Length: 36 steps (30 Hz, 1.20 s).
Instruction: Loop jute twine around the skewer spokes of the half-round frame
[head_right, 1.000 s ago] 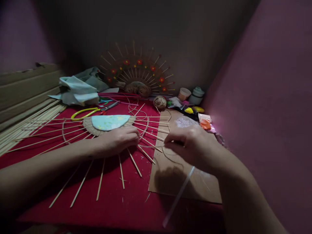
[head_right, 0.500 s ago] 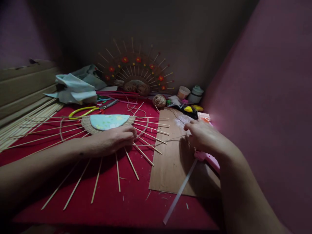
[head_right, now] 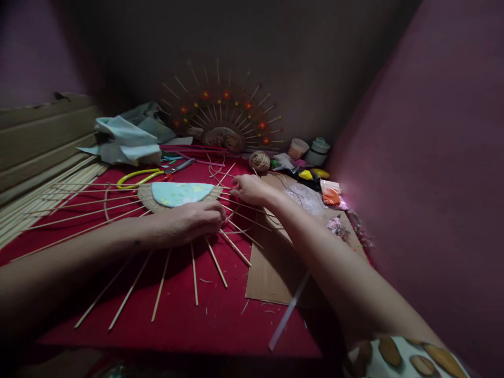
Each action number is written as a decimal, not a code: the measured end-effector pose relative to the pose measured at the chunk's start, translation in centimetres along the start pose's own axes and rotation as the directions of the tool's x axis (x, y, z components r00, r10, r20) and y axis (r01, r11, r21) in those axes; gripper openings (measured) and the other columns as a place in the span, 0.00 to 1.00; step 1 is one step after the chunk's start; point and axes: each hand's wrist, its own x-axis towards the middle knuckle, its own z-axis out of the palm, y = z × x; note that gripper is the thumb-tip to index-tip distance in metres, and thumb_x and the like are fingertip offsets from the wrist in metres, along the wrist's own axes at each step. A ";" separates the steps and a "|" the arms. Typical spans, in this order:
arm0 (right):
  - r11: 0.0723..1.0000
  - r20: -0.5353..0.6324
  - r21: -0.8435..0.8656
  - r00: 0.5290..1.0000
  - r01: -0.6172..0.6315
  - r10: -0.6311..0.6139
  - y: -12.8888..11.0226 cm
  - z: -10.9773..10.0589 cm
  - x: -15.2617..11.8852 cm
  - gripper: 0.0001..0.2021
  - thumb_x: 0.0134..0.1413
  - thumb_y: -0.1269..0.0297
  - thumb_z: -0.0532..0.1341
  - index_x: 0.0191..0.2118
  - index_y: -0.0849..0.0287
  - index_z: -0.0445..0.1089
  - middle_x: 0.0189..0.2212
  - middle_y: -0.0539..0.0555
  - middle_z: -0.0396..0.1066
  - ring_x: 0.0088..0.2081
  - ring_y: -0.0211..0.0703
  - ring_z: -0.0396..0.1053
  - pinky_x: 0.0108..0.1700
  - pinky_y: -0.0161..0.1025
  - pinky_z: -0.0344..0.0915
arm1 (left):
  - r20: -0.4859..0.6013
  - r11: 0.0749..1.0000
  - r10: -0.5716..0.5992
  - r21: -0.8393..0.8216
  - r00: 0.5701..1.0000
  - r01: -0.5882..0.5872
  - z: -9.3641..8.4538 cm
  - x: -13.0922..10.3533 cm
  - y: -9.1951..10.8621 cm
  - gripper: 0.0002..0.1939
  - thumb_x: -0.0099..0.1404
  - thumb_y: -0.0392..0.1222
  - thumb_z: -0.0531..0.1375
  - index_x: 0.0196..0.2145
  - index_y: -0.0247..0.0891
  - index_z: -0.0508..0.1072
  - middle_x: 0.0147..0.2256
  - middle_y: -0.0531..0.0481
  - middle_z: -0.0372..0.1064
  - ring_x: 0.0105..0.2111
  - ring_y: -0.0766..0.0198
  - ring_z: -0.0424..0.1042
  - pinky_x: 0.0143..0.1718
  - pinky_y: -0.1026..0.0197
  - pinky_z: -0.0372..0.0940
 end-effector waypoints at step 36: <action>0.951 -0.155 0.188 0.963 0.246 -0.219 -3.0 2.3 -10.9 0.06 0.53 0.67 0.62 0.36 0.61 0.73 0.35 0.55 0.71 0.37 0.40 0.65 0.39 0.37 0.61 | -0.043 0.969 -0.023 -0.248 0.999 0.012 -0.2 -0.2 1.1 0.08 0.65 0.41 0.56 0.32 0.37 0.73 0.34 0.48 0.67 0.35 0.65 0.65 0.38 0.63 0.60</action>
